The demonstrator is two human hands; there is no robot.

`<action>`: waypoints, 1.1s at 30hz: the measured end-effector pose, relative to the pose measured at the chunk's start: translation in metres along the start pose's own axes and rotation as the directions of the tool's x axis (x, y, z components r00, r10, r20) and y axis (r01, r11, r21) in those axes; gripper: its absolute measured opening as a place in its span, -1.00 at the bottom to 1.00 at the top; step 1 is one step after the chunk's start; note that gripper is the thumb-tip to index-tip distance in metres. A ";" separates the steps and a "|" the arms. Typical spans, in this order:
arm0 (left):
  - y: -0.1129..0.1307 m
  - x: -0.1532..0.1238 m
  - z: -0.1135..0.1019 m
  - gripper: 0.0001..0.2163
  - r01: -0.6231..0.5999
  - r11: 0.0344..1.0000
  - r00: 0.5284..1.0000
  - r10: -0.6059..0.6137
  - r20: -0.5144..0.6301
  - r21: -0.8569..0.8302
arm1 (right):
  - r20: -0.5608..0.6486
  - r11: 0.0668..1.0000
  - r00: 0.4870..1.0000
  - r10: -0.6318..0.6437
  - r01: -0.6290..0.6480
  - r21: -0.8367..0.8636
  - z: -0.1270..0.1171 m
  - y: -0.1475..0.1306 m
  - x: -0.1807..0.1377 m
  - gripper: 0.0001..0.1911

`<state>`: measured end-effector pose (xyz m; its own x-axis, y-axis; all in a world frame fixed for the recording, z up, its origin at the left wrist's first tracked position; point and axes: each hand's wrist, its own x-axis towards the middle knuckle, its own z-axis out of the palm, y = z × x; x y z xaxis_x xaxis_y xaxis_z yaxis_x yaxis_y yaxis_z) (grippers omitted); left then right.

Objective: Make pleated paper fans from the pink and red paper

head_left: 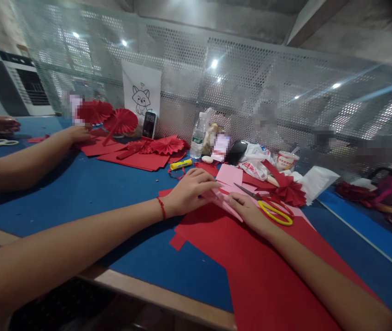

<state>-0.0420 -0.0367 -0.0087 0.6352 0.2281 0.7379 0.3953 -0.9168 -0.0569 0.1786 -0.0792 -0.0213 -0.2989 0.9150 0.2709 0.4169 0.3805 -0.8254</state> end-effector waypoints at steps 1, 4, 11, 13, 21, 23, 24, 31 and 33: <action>0.001 0.001 -0.001 -0.72 0.026 1.000 0.998 -0.025 -0.056 0.013 | -0.076 0.999 0.997 0.010 -0.007 0.041 0.001 0.000 0.001 -0.49; 0.008 0.002 -0.001 -0.75 0.119 0.992 0.977 -0.126 -0.171 -0.051 | -0.222 0.972 0.970 0.097 -0.045 0.230 0.005 -0.001 0.002 -0.52; 0.021 0.000 0.006 -0.61 0.431 0.832 0.900 -0.426 0.094 -0.350 | -0.030 0.865 0.989 0.143 -0.110 0.490 0.024 -0.010 -0.007 -0.57; 0.022 0.000 0.006 -0.65 0.438 0.811 0.897 -0.422 0.132 -0.386 | -0.017 0.872 0.994 0.106 -0.085 0.481 0.028 -0.010 -0.008 -0.58; 0.026 0.003 0.003 -0.69 0.440 0.739 0.898 -0.377 0.229 -0.510 | -0.036 0.872 0.998 0.048 -0.024 0.489 0.030 -0.003 -0.005 -0.64; 0.023 0.002 0.005 -0.69 0.466 0.722 0.883 -0.415 0.218 -0.512 | -0.027 0.860 0.998 0.061 -0.039 0.508 0.029 -0.002 -0.005 -0.64; 0.022 0.002 0.007 -0.69 0.477 0.711 0.876 -0.431 0.216 -0.517 | -0.019 0.854 0.997 0.078 -0.057 0.517 0.029 -0.002 -0.005 -0.63; 0.014 0.003 0.011 -0.65 0.559 0.575 0.818 -0.502 0.282 -0.598 | -0.007 0.843 0.993 0.118 -0.096 0.529 0.029 -0.015 -0.010 -0.64; 0.012 0.003 0.012 -0.64 0.570 0.529 0.802 -0.524 0.287 -0.629 | -0.083 0.863 0.989 0.125 -0.067 0.501 0.027 -0.014 -0.009 -0.60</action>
<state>-0.0275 -0.0427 -0.0147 0.4930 0.7570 0.4289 0.1542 -0.5612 0.8132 0.1520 -0.0968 -0.0254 -0.1719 0.9634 0.2057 -0.0503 0.1999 -0.9785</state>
